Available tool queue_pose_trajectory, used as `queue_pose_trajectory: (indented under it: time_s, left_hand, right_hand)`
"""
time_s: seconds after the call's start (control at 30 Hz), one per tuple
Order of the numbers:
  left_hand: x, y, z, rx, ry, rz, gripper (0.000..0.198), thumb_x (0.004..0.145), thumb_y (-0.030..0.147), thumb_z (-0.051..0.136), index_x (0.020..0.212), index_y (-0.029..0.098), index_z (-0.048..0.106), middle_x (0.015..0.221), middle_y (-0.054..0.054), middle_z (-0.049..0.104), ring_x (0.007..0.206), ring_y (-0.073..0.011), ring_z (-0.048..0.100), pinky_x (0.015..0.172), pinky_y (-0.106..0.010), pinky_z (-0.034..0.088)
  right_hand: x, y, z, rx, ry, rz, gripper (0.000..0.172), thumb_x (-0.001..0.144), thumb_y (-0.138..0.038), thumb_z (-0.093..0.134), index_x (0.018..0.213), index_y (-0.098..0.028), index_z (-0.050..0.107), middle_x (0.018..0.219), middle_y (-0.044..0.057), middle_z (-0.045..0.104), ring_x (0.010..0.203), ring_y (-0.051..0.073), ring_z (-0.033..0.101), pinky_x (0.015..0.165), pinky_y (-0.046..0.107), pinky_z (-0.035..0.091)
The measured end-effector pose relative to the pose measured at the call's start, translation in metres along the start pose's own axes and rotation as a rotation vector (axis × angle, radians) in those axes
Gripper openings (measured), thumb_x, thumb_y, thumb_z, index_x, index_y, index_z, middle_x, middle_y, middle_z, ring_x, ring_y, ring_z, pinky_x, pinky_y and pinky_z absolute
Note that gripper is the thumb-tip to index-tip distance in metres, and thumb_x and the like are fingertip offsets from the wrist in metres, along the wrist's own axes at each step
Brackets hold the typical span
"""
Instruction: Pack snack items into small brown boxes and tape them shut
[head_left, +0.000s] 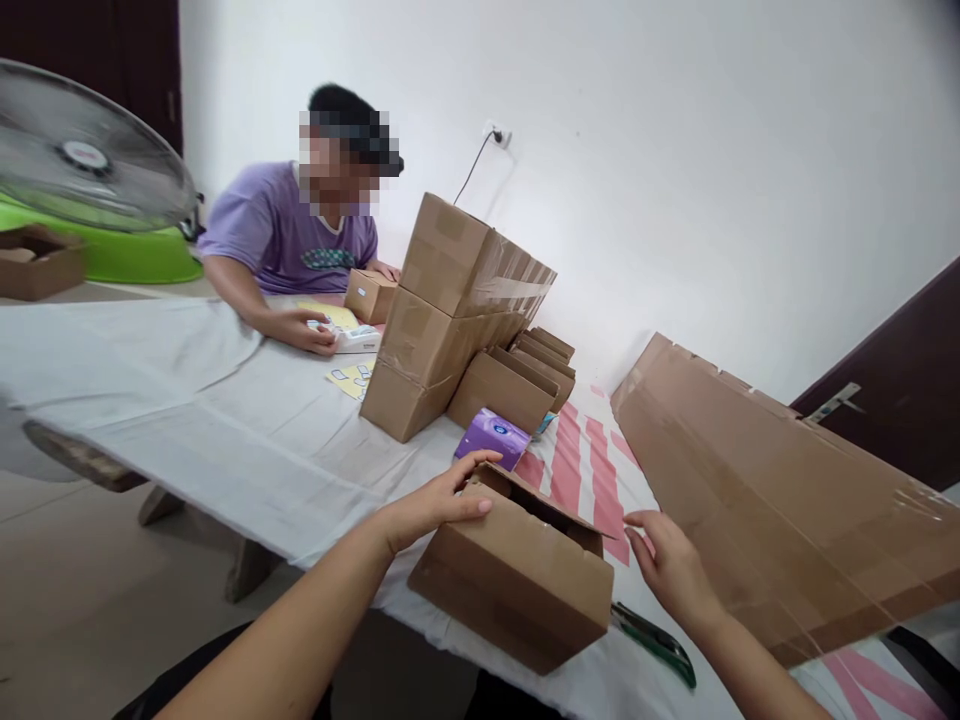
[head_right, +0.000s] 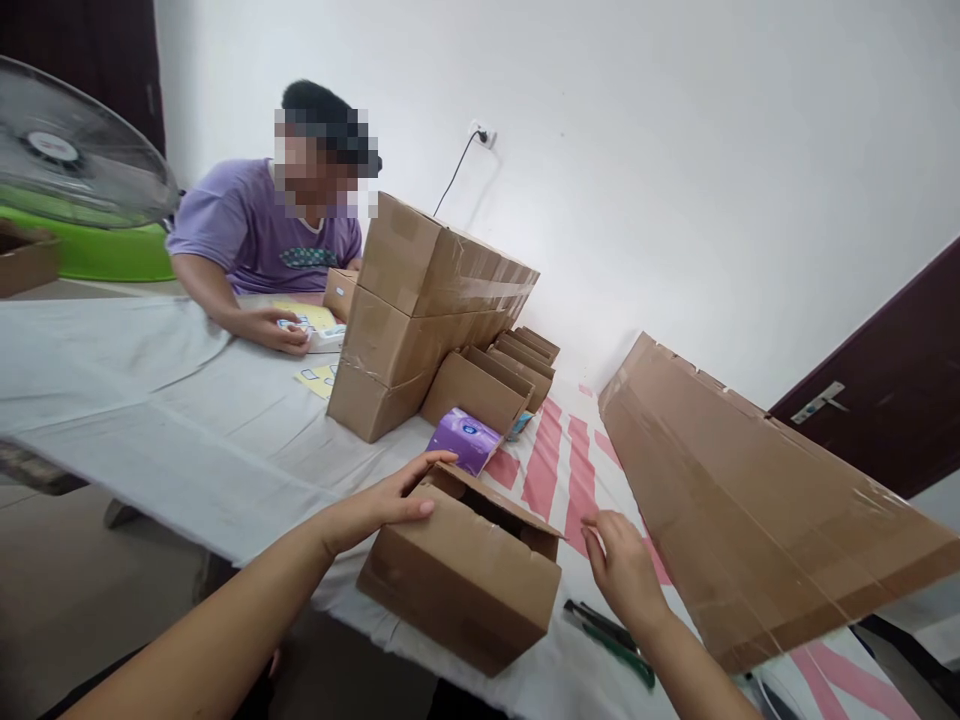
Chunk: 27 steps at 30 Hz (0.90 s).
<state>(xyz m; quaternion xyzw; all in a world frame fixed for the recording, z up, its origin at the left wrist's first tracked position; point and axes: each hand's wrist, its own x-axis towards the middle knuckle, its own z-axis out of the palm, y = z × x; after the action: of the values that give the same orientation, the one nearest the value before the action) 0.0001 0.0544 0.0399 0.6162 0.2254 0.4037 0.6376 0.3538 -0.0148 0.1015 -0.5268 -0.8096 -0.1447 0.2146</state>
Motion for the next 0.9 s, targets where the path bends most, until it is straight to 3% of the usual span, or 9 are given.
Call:
queue_pose_trajectory:
  time_s: [0.03, 0.1, 0.2, 0.3, 0.53, 0.9]
  left_hand:
    - [0.0, -0.001, 0.0, 0.003, 0.0, 0.0, 0.078, 0.069, 0.051, 0.071, 0.135, 0.032, 0.035, 0.132, -0.006, 0.047, 0.119, -0.031, 0.048, 0.1, -0.044, 0.037]
    - [0.001, -0.001, 0.0, -0.003, -0.001, -0.001, 0.078, 0.069, 0.051, 0.07, 0.136, 0.032, 0.034, 0.133, -0.006, 0.047, 0.118, -0.0307, 0.048, 0.099, -0.044, 0.038]
    - [0.001, -0.001, 0.0, 0.004, 0.003, 0.007, 0.078, 0.07, 0.05, 0.07, 0.137, 0.031, 0.034, 0.136, -0.006, 0.047, 0.12, -0.0306, 0.047, 0.1, -0.043, 0.037]
    - [0.001, -0.001, 0.0, 0.039, 0.009, 0.018, 0.076, 0.07, 0.048, 0.07, 0.136, 0.031, 0.035, 0.138, -0.006, 0.046, 0.121, -0.0309, 0.046, 0.102, -0.043, 0.036]
    - [-0.002, 0.0, 0.002, 0.009, 0.015, 0.021, 0.075, 0.071, 0.045, 0.072, 0.136, 0.03, 0.036, 0.138, -0.006, 0.046, 0.122, -0.0302, 0.046, 0.103, -0.043, 0.034]
    - [-0.001, -0.001, 0.002, 0.062, 0.037, 0.022, 0.074, 0.07, 0.046, 0.071, 0.135, 0.03, 0.038, 0.135, -0.006, 0.049, 0.122, -0.0306, 0.046, 0.101, -0.043, 0.035]
  right_hand:
    - [0.007, -0.013, -0.008, 0.037, 0.093, -0.08, 0.014, 0.093, -0.022, 0.046, 0.098, -0.021, 0.059, 0.091, 0.008, 0.067, 0.087, 0.023, 0.063, 0.077, 0.036, 0.049]
    - [0.017, -0.044, -0.02, 0.109, 0.11, -0.246, 0.013, 0.093, -0.019, 0.05, 0.103, -0.022, 0.057, 0.092, 0.007, 0.067, 0.087, 0.021, 0.063, 0.077, 0.035, 0.05]
    - [0.024, -0.086, -0.026, 0.157, -0.061, -0.391, 0.01, 0.092, -0.02, 0.054, 0.101, -0.022, 0.057, 0.093, 0.005, 0.067, 0.086, 0.02, 0.064, 0.075, 0.033, 0.052]
    - [0.029, -0.11, -0.021, 0.157, -0.189, -0.354, 0.005, 0.091, -0.019, 0.054, 0.093, -0.022, 0.057, 0.096, 0.005, 0.068, 0.088, 0.02, 0.064, 0.075, 0.032, 0.053]
    - [0.041, -0.117, -0.018, 0.069, -0.294, -0.262, 0.011, 0.084, -0.014, 0.06, 0.079, -0.021, 0.055, 0.08, 0.001, 0.067, 0.071, 0.015, 0.064, 0.063, 0.025, 0.048]
    - [0.039, -0.118, -0.007, -0.049, -0.234, -0.386, 0.016, 0.092, -0.015, 0.047, 0.08, -0.018, 0.057, 0.077, 0.004, 0.066, 0.067, 0.016, 0.062, 0.062, 0.026, 0.047]
